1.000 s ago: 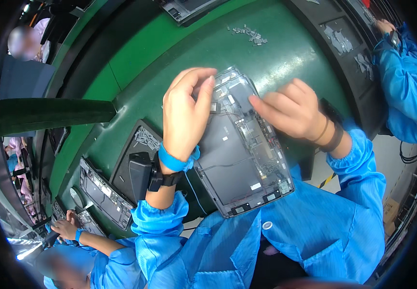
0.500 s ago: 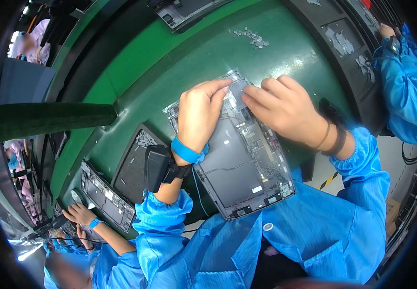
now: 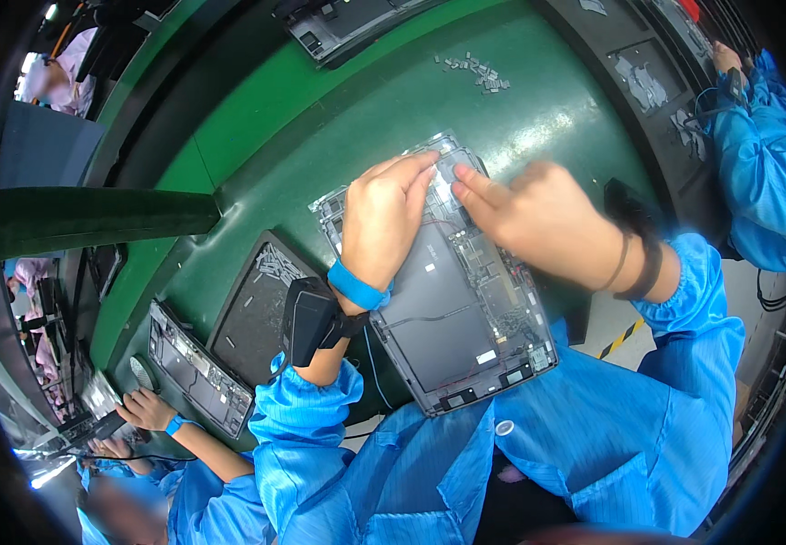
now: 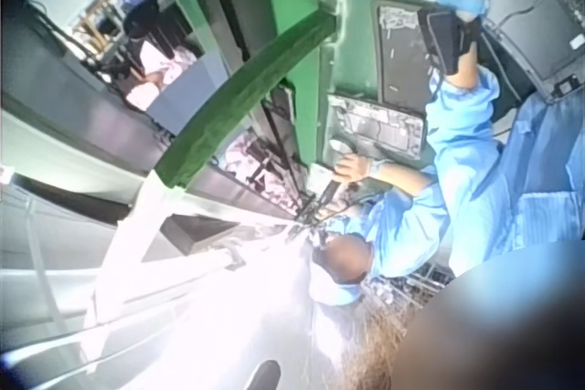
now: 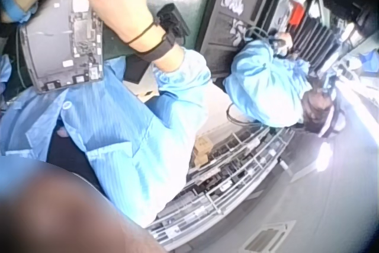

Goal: The recorder is assembling internal components and ribbon cables into a tablet chassis on a production line.

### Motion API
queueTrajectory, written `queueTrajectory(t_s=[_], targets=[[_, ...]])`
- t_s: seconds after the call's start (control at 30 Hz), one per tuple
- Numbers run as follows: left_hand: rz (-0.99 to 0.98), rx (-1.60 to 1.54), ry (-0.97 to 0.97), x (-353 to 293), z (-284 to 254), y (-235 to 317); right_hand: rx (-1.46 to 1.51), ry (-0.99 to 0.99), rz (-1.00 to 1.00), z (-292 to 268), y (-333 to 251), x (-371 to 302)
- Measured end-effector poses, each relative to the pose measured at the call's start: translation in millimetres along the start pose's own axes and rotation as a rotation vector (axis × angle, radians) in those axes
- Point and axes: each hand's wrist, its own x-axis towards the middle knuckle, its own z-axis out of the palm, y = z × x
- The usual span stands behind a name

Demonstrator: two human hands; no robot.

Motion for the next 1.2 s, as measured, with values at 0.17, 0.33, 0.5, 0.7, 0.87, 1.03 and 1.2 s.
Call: queueTrajectory(t_s=[0.17, 0.33, 0.5, 0.7, 0.87, 1.03, 1.2], targets=[[-0.051, -0.008, -0.021, 4, 1, 1, -0.07, -0.103, -0.025, -3, -6, -1], [0.016, -0.012, -0.025, 1, -6, 0, -0.023, -0.119, 0.005, -1, -8, -3], [-0.116, 0.268, 0.193, -65, -55, 33, 0.248, -0.029, 0.112, 0, 10, -28], [-0.32, 0.448, -0.02, -174, -38, 60, 1.162, 0.13, 0.645, 25, -69, -85], [-0.395, 0.242, 0.043, -184, -28, 56, 1.603, 0.318, 0.766, 27, -91, -70], [-0.395, 0.234, 0.088, -187, -27, 55, 1.61, 0.335, 0.812, 17, -102, -78], [-0.441, -0.326, 0.151, -189, -19, 46, 1.712, 0.419, 0.821, -9, -93, -72]])
